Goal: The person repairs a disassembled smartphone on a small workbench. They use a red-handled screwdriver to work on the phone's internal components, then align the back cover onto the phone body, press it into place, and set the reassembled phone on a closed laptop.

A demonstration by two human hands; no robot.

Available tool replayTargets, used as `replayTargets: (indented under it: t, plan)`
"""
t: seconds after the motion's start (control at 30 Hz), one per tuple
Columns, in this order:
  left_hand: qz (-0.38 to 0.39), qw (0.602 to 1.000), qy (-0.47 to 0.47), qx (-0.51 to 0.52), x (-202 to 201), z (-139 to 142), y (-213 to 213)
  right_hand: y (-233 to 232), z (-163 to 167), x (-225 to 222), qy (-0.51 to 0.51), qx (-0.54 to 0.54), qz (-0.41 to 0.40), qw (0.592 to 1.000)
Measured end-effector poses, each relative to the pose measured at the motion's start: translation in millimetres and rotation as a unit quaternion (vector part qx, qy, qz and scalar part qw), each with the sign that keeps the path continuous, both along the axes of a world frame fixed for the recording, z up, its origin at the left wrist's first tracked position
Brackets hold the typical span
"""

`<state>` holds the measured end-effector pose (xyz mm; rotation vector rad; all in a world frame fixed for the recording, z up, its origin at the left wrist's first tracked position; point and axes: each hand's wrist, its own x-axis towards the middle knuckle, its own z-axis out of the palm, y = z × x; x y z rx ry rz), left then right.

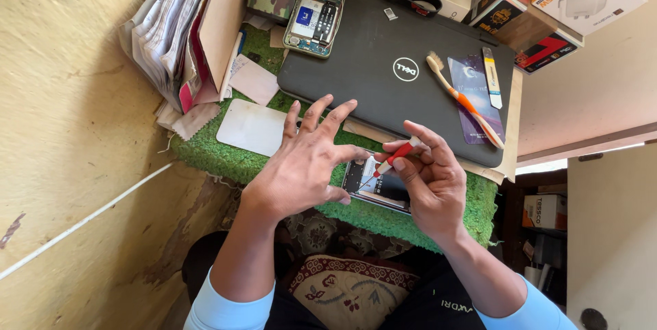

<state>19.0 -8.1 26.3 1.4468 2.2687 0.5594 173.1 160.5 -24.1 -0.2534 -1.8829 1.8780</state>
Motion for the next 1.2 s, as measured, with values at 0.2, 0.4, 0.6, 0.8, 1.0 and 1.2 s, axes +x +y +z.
replayTargets:
  t: [0.2,0.4,0.6,0.8,1.0,1.2]
  plan:
    - [0.000,1.000,-0.003,0.013,-0.8,-0.7,-0.2,0.8,-1.7,-0.2,0.001,-0.009,-0.001,1.000]
    - [0.002,1.000,-0.003,0.009,-0.5,-1.1,-0.2,0.6,-1.2,-0.4,-0.005,-0.005,-0.004,1.000]
    - [0.003,1.000,-0.005,0.009,-0.2,-1.2,-0.4,-0.6,-2.0,1.4,0.010,0.002,0.002,1.000]
    - [0.003,1.000,-0.004,0.013,-0.6,-0.3,-0.4,-8.3,-2.1,5.7,0.020,0.149,-0.037,0.988]
    - [0.001,1.000,0.000,0.007,-0.3,-0.5,-0.8,-10.5,-1.0,6.9,0.043,0.223,-0.052,0.972]
    - [-0.001,1.000,0.005,0.001,-0.5,-2.7,0.2,-16.8,12.9,-3.4,0.108,0.477,-0.073,0.869]
